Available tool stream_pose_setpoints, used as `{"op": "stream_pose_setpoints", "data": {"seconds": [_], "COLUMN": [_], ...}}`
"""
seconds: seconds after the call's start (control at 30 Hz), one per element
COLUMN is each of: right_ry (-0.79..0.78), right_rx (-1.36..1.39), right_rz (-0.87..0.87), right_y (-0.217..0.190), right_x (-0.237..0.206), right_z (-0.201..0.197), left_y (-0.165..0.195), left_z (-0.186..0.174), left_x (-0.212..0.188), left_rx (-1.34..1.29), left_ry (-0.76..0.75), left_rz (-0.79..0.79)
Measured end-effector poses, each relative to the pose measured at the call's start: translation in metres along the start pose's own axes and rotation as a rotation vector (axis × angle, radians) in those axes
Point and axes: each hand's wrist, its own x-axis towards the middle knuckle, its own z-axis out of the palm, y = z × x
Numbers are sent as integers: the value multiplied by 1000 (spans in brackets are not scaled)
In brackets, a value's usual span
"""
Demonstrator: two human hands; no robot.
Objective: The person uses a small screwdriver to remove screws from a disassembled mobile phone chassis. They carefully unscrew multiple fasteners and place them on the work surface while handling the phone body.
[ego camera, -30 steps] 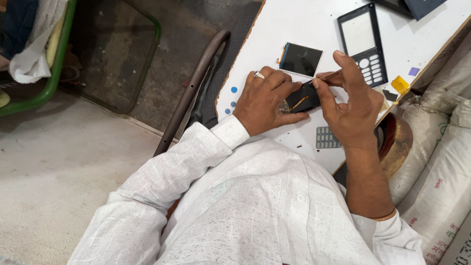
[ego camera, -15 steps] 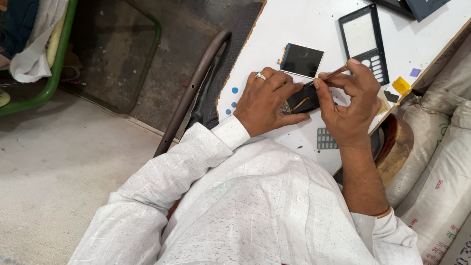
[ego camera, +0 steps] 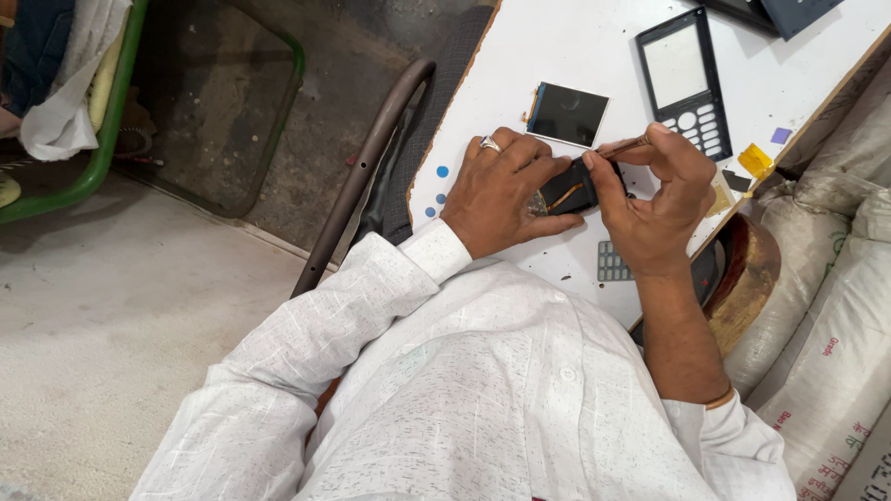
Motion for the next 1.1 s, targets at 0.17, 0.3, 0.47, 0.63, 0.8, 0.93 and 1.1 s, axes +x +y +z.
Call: {"op": "stream_pose_setpoints", "data": {"seconds": [0.17, 0.3, 0.47, 0.63, 0.8, 0.93, 1.1], "right_ry": [-42, -102, -43, -150, -65, -27, -121], "right_rx": [0, 13, 5, -25, 15, -36, 86], "right_rz": [-17, 18, 25, 4, 33, 18, 22], "right_y": [-5, -8, -8, -8, -5, -3, -1], "right_x": [2, 3, 7, 9, 10, 10, 6], "right_z": [-5, -9, -7, -12, -2, -1, -12], "left_y": [0, -1, -3, -2, -1, 1, -1], "left_z": [0, 1, 2, 2, 1, 0, 1], "left_x": [0, -1, -1, -1, 0, 0, 1], "left_rx": [-4, -12, -14, -3, -10, 14, -1], "left_ry": [25, 5, 6, 14, -6, 17, 28], "left_rz": [15, 1, 7, 12, 1, 16, 22]}}
